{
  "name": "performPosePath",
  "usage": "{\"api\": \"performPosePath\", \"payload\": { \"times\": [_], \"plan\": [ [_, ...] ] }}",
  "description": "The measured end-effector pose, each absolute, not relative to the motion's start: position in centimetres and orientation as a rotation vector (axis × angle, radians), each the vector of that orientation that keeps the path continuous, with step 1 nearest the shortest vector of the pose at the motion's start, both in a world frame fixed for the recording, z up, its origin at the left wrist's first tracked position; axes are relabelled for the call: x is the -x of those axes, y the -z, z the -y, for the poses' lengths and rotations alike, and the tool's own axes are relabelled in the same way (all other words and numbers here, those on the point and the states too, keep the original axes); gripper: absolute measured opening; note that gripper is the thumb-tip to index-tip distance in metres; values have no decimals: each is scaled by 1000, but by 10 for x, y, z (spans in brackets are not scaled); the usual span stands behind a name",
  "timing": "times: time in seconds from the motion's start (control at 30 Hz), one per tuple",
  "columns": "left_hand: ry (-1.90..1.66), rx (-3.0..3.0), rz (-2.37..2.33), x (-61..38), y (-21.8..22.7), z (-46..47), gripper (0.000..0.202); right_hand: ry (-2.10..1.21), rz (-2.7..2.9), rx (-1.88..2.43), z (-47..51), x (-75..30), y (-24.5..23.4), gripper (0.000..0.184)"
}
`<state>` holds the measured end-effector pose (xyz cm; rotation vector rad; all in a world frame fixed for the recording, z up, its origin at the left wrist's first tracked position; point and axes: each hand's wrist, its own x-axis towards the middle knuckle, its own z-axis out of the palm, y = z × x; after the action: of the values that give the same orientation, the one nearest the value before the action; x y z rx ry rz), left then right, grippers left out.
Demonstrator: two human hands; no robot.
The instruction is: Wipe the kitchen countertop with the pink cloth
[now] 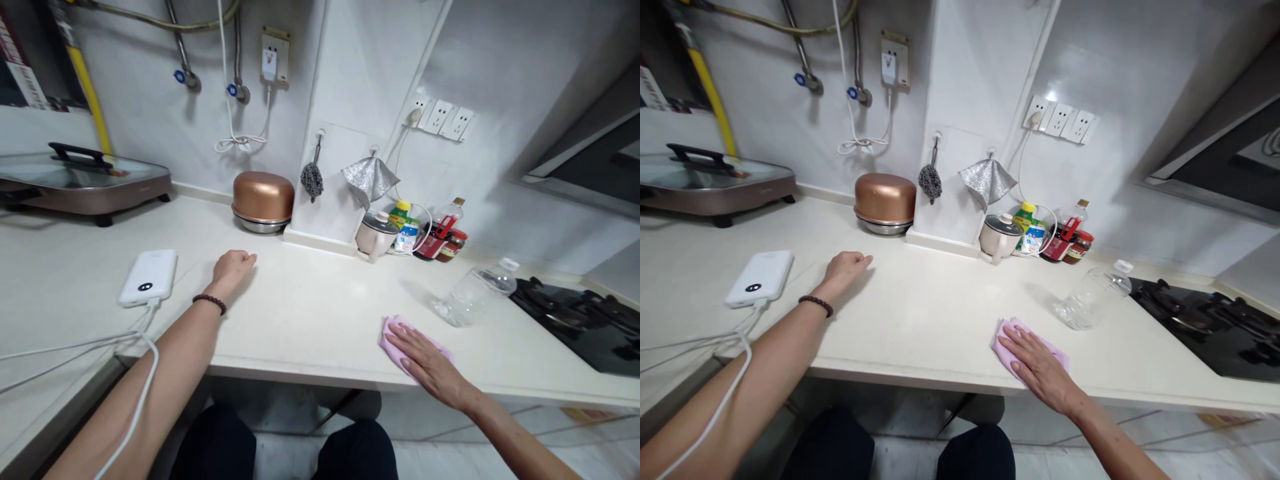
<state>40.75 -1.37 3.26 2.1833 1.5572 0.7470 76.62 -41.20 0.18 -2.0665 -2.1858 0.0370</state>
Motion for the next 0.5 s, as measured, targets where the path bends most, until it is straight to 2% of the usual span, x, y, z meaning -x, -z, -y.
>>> {"api": "performPosePath", "payload": {
  "times": [0.13, 0.33, 0.4, 0.5],
  "plan": [
    [-734, -2235, -1416, -413, -30, 18, 51, 24, 2118, 2153, 406, -771, 4, 53],
    [-354, -2460, -1359, -429, -11, 28, 80, 120, 2008, 2237, 360, -796, 10, 54],
    [-356, -2500, -1361, -431, -10, 29, 78, 146, 1977, 2262, 335, -810, 13, 56],
    [-502, -2521, -1327, -429, -16, 28, 59, 176, 1924, 2326, 294, -832, 16, 59]
  ]
}}
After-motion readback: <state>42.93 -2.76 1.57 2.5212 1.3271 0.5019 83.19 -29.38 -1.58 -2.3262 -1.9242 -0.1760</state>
